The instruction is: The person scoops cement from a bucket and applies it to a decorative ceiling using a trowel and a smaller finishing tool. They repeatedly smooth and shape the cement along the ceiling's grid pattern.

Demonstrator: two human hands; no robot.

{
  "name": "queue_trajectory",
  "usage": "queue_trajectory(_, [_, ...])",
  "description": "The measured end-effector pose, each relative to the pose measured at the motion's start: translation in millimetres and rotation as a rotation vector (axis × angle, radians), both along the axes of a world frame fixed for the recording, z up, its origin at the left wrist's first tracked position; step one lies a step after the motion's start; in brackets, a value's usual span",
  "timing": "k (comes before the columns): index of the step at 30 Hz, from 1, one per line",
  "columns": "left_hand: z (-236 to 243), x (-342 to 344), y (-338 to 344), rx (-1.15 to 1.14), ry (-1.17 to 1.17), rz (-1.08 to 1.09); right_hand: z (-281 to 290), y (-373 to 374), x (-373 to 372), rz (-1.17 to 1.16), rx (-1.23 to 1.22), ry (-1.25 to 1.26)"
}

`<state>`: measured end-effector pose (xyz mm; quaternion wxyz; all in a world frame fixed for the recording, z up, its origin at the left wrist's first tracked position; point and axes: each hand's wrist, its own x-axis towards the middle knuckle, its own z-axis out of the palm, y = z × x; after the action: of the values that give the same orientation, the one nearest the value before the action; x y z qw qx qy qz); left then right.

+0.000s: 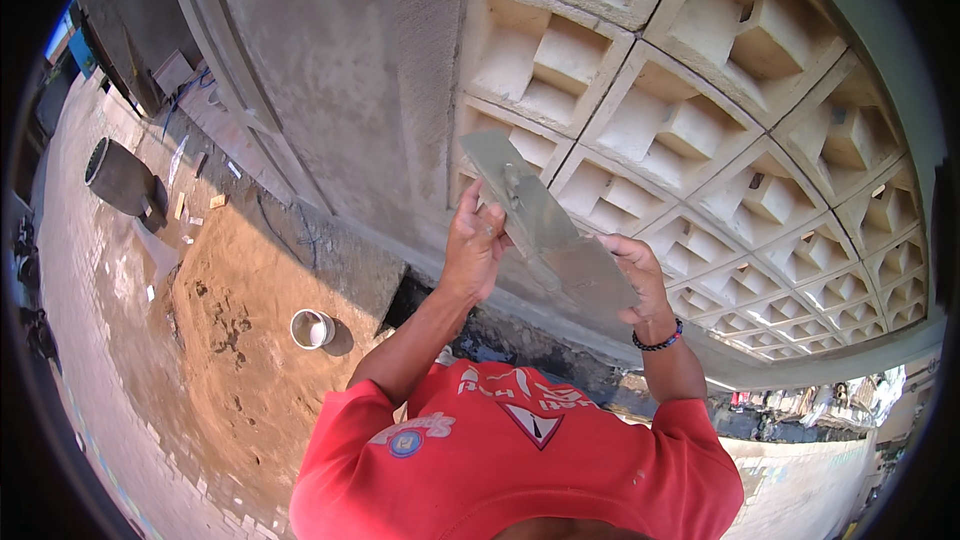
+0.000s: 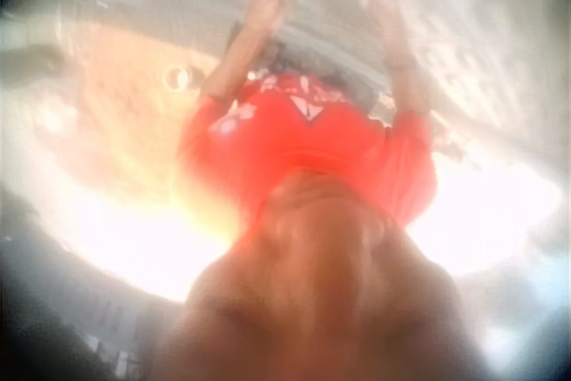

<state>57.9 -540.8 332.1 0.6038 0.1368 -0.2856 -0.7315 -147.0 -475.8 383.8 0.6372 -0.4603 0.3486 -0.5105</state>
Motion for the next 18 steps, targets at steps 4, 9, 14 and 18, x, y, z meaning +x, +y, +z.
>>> queue_trajectory(4, [-1, -12, -2, 0.014, 0.011, -0.034, -14, 18, -2, 0.104, 0.013, -0.468])
queue_trajectory(9, [11, -21, 3, -0.071, 0.049, -0.126, -13, 31, -37, -0.088, -0.214, -0.781])
queue_trajectory(14, [19, -23, 15, -0.104, -0.06, -0.097, 28, 37, -134, -0.27, -0.698, -0.882])
queue_trajectory(18, [13, -28, 14, -0.062, -0.098, -0.107, 88, 70, -217, -0.404, -1.033, -0.863])
